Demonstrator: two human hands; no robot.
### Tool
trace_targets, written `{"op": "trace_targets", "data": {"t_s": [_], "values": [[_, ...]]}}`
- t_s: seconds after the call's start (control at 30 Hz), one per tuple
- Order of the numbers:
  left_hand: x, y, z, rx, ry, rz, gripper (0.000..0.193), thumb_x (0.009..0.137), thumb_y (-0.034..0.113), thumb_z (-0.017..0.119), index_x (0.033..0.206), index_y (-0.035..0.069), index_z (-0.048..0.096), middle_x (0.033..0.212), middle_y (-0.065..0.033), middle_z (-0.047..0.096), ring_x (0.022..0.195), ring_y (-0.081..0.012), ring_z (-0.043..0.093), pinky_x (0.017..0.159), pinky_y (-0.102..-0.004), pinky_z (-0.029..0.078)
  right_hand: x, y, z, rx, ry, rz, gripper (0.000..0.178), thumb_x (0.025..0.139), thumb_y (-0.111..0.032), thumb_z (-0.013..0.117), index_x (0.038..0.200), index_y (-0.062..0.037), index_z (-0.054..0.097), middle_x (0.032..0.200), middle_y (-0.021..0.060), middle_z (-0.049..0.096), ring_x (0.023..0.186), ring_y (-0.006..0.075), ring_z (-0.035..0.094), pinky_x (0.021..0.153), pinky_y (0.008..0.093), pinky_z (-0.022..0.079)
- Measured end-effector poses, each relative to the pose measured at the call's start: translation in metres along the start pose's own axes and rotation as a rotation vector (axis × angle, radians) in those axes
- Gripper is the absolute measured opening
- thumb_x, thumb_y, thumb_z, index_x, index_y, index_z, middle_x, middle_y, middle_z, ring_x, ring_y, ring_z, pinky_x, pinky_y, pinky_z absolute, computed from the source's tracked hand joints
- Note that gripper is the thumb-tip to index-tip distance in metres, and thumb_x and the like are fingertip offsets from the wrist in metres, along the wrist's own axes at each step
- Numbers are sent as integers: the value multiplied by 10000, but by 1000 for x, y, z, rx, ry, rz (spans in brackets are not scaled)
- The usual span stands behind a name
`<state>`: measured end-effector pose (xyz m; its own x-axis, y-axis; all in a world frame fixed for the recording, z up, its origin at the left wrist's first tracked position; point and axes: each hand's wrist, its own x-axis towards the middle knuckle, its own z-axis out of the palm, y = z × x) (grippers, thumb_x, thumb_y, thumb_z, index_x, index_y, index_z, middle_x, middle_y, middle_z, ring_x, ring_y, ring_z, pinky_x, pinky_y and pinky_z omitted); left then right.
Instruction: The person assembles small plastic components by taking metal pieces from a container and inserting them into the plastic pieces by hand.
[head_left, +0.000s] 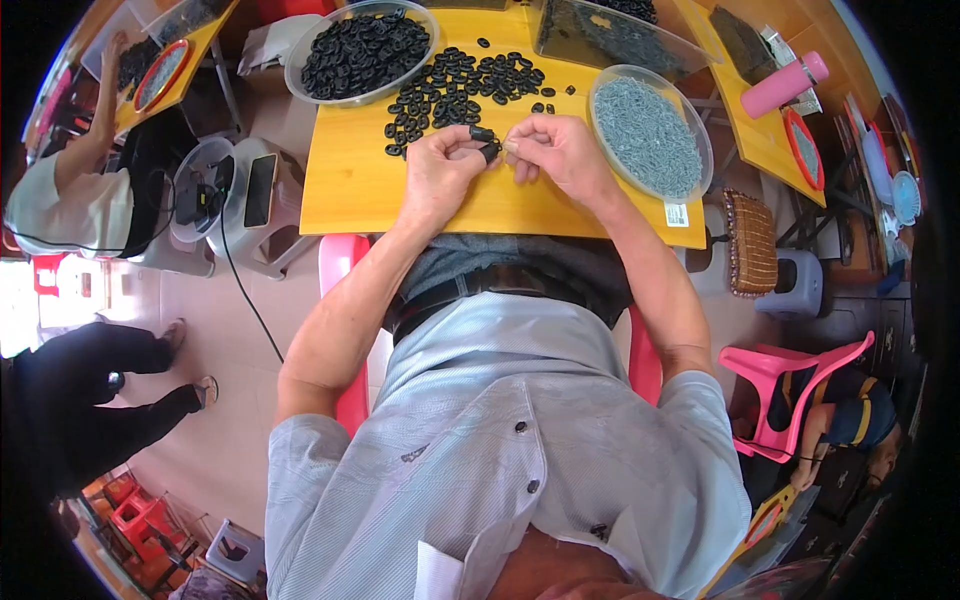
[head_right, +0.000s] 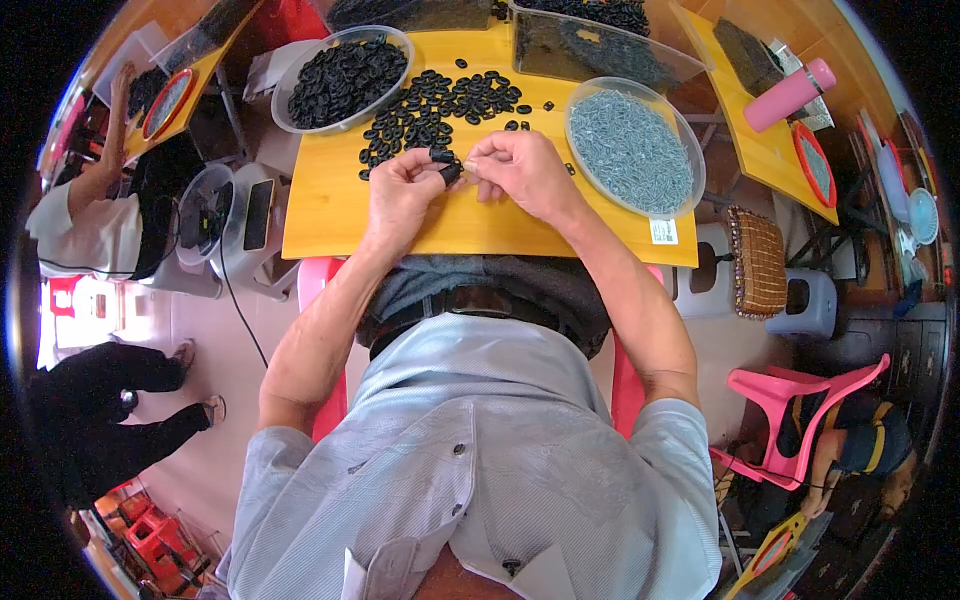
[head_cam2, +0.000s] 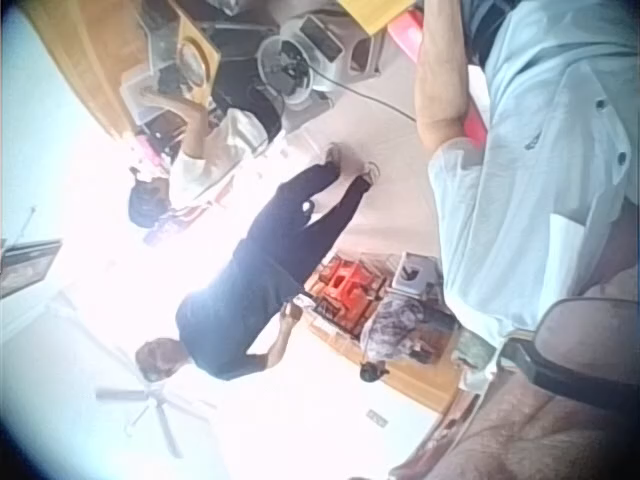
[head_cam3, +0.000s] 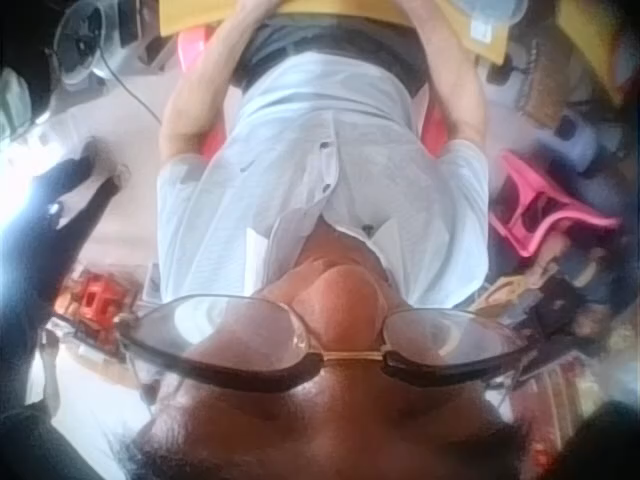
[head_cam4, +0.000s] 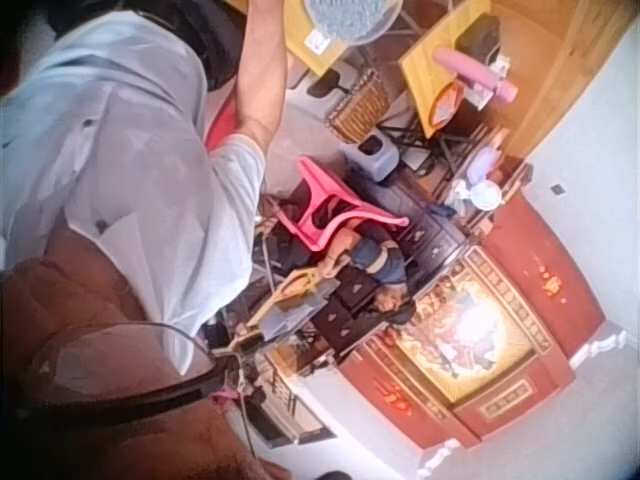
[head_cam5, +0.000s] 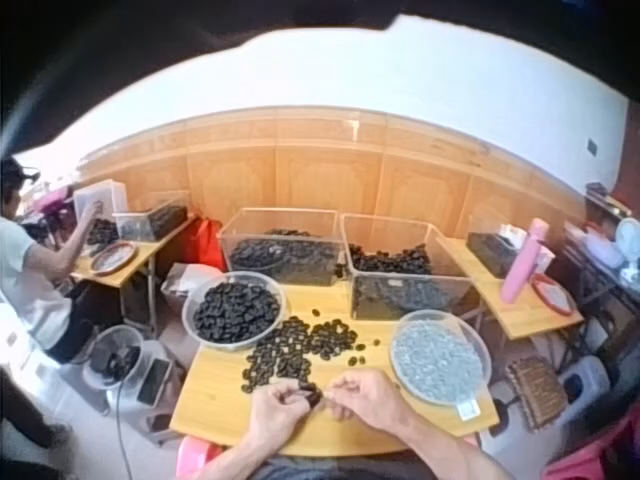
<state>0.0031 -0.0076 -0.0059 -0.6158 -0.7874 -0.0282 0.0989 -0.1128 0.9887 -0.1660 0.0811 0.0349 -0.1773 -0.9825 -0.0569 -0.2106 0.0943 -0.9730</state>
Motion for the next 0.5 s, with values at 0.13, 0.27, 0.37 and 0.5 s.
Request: {"op": "trace_targets", "data": {"t_s": [0.13,0.27,0.37,0.5], "values": [[-1,-1,1,-80,-4,-33,157,809,-11,641,949,-73,673,851,-72,721,760,-68,654,696,-196,501,1,2,0,39,15,-15,82,896,-40,652,939,29,656,768,51,676,647,107,652,598,229,515],[0,-2,0,-38,1,-31,154,810,-9,647,949,-69,674,860,-74,721,767,-70,655,705,-198,505,-2,-2,3,-103,70,-71,115,872,-62,678,929,37,682,782,66,709,649,113,674,595,247,537],[1,-4,0,-38,1,-6,156,810,-8,647,951,-70,674,863,-76,722,769,-71,656,712,-201,508,-2,-2,6,-209,109,-135,122,871,-66,674,929,41,688,764,78,712,641,118,682,588,252,537],[0,-1,1,-58,-17,5,160,815,-1,644,955,-74,673,857,-81,722,765,-72,655,710,-207,510,-5,-10,7,-296,124,-160,124,871,-74,665,904,43,688,725,84,705,618,123,682,569,257,531]]}}
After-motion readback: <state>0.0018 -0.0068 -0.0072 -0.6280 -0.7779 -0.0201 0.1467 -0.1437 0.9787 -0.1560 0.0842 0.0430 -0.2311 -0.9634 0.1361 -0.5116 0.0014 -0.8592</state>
